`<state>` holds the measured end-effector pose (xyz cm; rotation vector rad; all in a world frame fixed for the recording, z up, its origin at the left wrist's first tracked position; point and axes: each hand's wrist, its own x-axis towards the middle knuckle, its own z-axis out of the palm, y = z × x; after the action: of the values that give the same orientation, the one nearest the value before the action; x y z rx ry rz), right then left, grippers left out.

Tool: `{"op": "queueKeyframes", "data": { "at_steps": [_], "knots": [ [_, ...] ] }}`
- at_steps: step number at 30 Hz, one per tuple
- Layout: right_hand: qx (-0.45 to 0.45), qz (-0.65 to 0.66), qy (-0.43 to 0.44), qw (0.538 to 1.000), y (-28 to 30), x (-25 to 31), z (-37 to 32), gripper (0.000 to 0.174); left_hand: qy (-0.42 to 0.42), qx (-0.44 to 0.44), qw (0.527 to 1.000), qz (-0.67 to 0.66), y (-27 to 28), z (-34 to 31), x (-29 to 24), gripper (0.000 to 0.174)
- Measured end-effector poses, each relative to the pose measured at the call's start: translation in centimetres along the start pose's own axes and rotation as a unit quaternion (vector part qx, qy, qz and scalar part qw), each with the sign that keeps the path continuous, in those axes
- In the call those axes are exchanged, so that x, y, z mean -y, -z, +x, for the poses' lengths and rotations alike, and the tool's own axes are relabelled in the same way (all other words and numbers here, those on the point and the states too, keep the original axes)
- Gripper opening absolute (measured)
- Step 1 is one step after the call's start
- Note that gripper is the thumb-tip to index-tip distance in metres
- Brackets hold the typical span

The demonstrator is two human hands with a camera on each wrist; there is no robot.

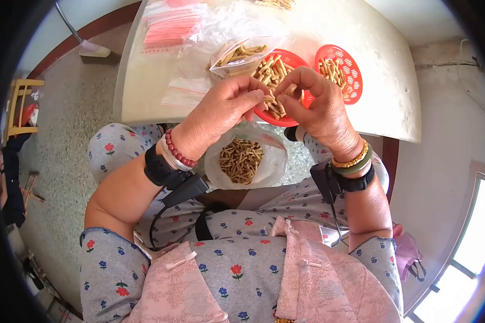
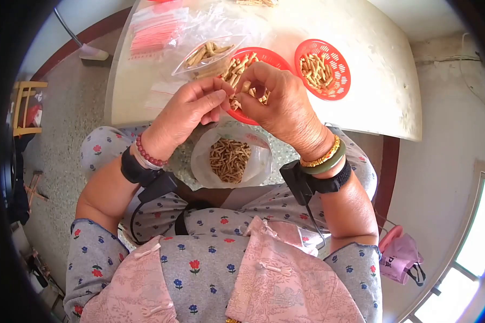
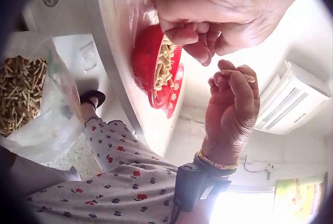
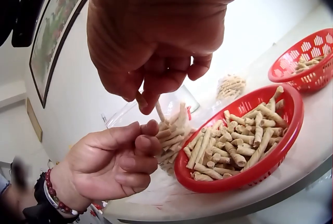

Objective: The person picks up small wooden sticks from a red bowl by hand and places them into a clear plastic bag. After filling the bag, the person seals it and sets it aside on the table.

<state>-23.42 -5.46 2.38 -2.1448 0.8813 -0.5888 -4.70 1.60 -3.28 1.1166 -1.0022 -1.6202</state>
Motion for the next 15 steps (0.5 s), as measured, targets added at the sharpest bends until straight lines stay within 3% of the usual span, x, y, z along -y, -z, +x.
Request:
{"op": "queueKeyframes", "data": {
  "at_steps": [5,15],
  "knots": [
    [-0.001,-0.036,0.011,0.999,0.1,-0.1,0.0,0.011,-0.009,-0.016,0.999,-0.049,-0.1,-0.2,-0.5,0.021],
    [0.007,-0.079,0.068,0.995,0.2,0.3,0.2,0.012,-0.029,-0.018,0.999,-0.009,-0.1,-0.1,-0.6,0.024]
  ]
}}
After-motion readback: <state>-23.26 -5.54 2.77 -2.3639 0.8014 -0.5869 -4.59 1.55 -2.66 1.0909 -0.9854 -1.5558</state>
